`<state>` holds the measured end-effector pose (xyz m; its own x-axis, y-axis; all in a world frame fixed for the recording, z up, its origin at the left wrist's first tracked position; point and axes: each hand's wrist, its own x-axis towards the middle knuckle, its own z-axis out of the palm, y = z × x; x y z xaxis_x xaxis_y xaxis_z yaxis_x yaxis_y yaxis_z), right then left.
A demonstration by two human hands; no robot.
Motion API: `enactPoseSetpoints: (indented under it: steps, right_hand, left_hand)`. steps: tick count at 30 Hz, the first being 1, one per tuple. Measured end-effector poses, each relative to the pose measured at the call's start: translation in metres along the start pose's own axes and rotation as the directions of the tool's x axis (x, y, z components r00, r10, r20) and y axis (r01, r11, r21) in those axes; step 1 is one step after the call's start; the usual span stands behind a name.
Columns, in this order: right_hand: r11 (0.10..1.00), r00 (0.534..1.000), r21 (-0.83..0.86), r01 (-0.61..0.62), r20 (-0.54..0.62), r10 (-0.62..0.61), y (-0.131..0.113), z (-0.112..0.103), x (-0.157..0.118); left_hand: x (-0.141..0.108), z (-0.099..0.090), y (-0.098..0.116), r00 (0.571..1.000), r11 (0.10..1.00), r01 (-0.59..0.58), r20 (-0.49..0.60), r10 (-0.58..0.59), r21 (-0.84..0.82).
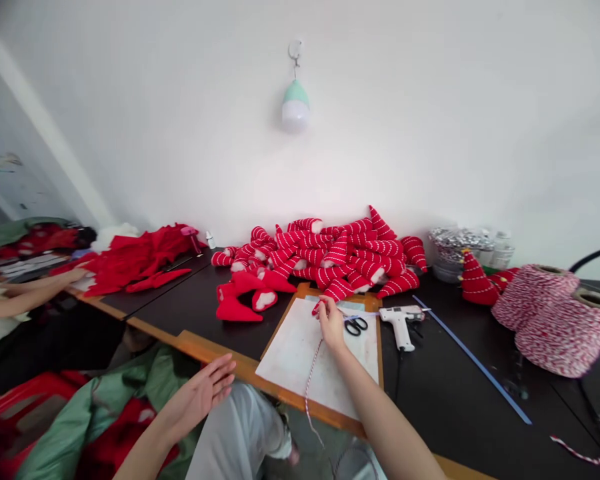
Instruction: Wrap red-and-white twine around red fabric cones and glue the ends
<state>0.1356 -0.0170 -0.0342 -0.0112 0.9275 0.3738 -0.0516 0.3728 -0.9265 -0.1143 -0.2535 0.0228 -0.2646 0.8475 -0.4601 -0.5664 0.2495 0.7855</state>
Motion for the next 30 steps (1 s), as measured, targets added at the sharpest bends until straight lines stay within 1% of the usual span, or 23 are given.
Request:
enactPoseSetpoints:
  steps: [2,4,6,8,11,14,17,19,21,24,25,27,30]
  right_hand:
    - [1.0,1.0,-0.003,-0.005,0.023,0.005,0.0,0.001,-0.003]
    - [1.0,0.999,-0.015,-0.005,0.039,0.006,0.0,0.001,-0.004]
    - [0.999,0.999,-0.037,-0.004,0.048,0.006,0.001,0.001,-0.005]
    - [0.998,0.999,-0.064,-0.004,0.053,0.008,0.002,0.001,-0.004]
    - [0.994,0.998,-0.107,-0.004,0.06,0.01,0.006,0.001,-0.003]
    - [0.991,0.996,-0.136,0.0,0.093,0.013,0.01,0.001,-0.002]
    - [0.989,0.993,-0.146,0.0,0.118,0.017,0.013,0.0,-0.003]
    - [0.987,0.994,-0.16,-0.007,0.11,0.025,0.014,-0.001,-0.004]
    - [0.981,0.995,-0.193,0.0,0.101,0.02,0.015,-0.001,-0.006]
    - [0.96,0.994,-0.277,0.039,0.113,-0.008,0.015,0.004,-0.008]
    - [0.952,0.993,-0.303,0.048,0.114,-0.013,0.014,0.006,-0.008]
    - [0.937,0.995,-0.346,0.045,0.097,-0.012,0.014,0.011,-0.008]
    - [0.92,0.999,-0.392,0.019,0.048,0.0,0.013,0.016,-0.008]
  left_hand:
    - [-0.021,-0.027,-0.011,0.991,0.997,-0.027,-0.134,0.018,-0.067]
    - [-0.037,-0.05,-0.026,0.974,0.991,-0.056,-0.226,0.027,-0.124]
    - [-0.049,-0.065,-0.04,0.958,0.984,-0.064,-0.285,0.015,-0.163]
    - [-0.056,-0.072,-0.051,0.949,0.981,-0.057,-0.314,-0.004,-0.186]
    - [-0.058,-0.068,-0.056,0.946,0.983,-0.047,-0.324,-0.013,-0.178]
    - [-0.049,-0.057,-0.057,0.951,0.991,-0.051,-0.309,0.01,-0.127]
    - [-0.03,-0.046,-0.059,0.95,0.995,-0.096,-0.298,0.091,0.0]
    - [-0.014,-0.04,-0.059,0.933,0.979,-0.155,-0.306,0.189,0.133]
    - [0.001,-0.034,-0.055,0.917,0.934,-0.24,-0.253,0.307,0.263]
    - [0.023,-0.023,-0.036,0.887,0.836,-0.397,-0.076,0.455,0.378]
    - [0.031,-0.019,-0.027,0.869,0.798,-0.451,-0.008,0.496,0.4]
    - [0.05,-0.012,-0.008,0.817,0.702,-0.552,0.125,0.563,0.45]
    - [0.081,-0.006,0.015,0.731,0.517,-0.655,0.29,0.618,0.551]
